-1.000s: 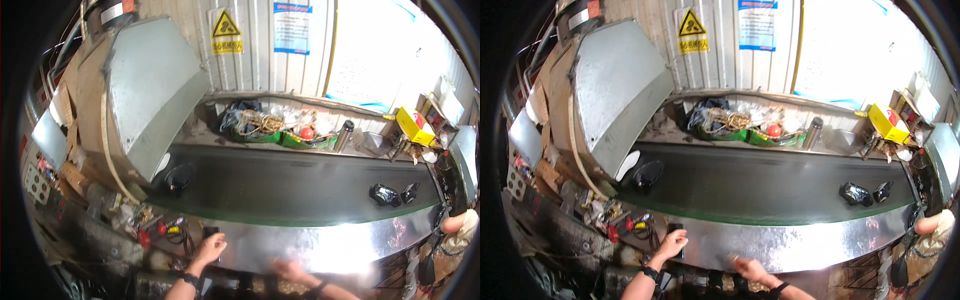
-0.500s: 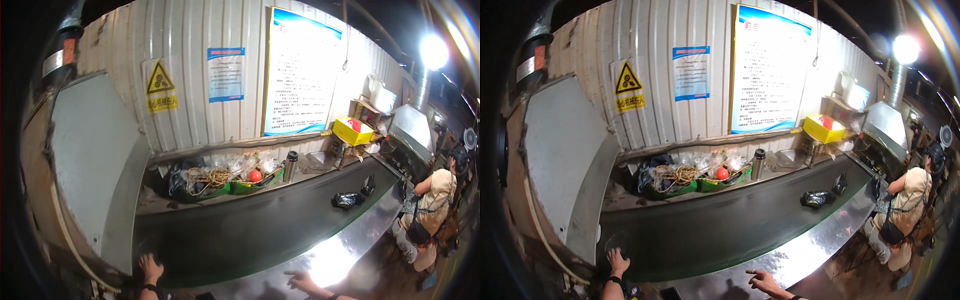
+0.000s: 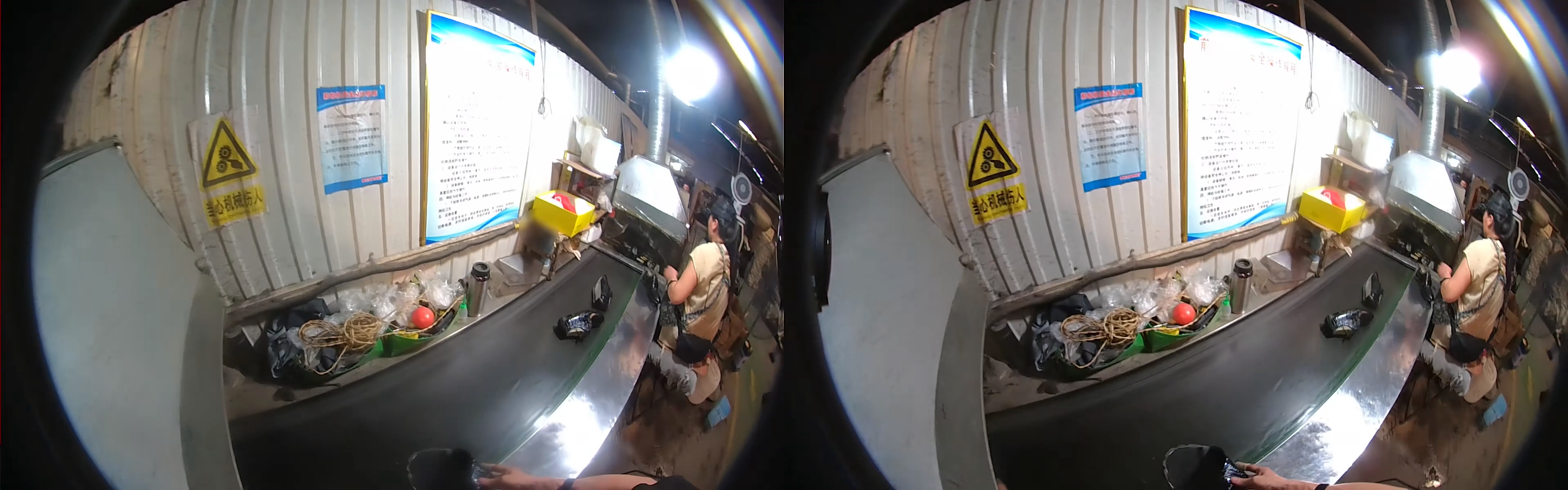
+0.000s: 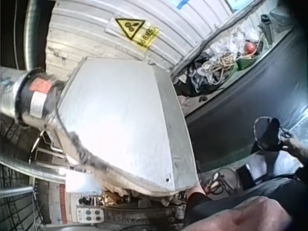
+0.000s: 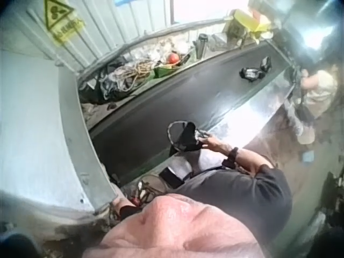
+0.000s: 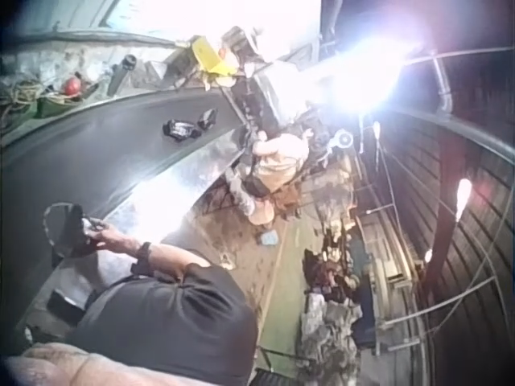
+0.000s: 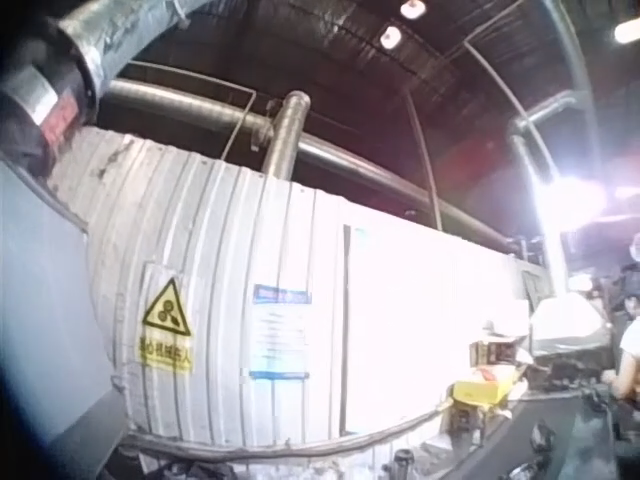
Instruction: Operate a shoe lasting machine to shape the upper of the shoe and attach it to the sole.
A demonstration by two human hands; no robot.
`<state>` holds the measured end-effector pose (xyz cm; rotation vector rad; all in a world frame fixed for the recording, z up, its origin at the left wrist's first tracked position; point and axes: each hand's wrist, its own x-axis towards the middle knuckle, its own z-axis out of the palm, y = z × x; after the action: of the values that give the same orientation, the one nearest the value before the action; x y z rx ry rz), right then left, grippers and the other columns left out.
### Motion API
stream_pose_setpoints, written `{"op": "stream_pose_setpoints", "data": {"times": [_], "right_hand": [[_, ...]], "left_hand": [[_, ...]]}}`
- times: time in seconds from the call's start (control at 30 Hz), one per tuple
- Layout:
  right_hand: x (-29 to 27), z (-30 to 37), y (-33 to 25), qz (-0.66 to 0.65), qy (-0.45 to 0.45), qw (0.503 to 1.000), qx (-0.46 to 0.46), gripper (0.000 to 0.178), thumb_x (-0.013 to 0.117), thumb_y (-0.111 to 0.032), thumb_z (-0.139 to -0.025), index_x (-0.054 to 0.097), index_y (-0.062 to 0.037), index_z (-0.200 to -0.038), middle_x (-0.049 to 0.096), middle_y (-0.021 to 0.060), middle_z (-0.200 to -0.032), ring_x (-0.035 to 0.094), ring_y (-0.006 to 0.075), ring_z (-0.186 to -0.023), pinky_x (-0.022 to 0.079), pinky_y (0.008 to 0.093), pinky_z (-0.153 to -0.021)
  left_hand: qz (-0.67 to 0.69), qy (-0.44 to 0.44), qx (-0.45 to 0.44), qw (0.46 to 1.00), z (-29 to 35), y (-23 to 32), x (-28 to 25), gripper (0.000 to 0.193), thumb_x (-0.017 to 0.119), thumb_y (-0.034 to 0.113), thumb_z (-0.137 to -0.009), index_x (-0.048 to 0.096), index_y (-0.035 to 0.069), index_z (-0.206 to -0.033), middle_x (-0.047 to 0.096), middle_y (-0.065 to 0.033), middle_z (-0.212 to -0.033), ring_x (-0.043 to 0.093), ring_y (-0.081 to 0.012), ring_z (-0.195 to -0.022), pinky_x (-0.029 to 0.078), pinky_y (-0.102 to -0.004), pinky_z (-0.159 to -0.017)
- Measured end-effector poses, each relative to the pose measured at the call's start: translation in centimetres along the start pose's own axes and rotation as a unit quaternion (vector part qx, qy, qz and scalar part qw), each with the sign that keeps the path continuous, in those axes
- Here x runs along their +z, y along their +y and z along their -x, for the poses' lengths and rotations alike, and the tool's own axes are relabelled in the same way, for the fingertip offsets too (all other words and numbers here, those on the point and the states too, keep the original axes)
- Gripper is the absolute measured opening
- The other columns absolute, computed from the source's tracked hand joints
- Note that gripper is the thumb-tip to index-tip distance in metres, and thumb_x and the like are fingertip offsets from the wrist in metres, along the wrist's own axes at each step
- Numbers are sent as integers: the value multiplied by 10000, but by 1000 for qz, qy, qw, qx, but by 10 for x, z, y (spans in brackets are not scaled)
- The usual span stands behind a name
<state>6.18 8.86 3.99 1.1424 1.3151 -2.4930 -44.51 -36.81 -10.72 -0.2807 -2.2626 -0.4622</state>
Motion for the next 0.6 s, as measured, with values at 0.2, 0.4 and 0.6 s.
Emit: {"op": "stream_pose_setpoints", "data": {"times": [0.2, 0.4, 0.6], "right_hand": [[-34, -16, 16, -244, -115, 961, 63, 621, 707, -257, -967, 426, -360, -1511, 660, -49, -1089, 599, 148, -1016, 495, 463, -919], [-6, 15, 4, -260, -129, 957, 8, 794, 713, -204, -965, 257, -277, -1610, 584, 43, -1333, 581, 216, -1164, 484, 538, -1013], [-37, 17, 22, -216, -34, 976, 10, 791, 663, -145, -993, 200, -245, -1627, 492, 47, -1479, 533, 281, -1305, 466, 612, -1045]], "left_hand": [[-8, -132, -72, 989, -24, 6, 64, 407, 781, 154, -818, 648, 27, -1181, 682, -155, -1149, 644, -273, -1047, 523, -394, -927], [-69, -232, -159, 957, -30, -1, 14, 577, 799, 159, -769, 574, 49, -1289, 640, -184, -1231, 621, -329, -1125, 516, -439, -967], [-151, -319, -293, 888, 44, 10, -115, 753, 818, 164, -721, 500, 71, -1396, 597, -213, -1313, 598, -384, -1204, 509, -484, -1007]]}}
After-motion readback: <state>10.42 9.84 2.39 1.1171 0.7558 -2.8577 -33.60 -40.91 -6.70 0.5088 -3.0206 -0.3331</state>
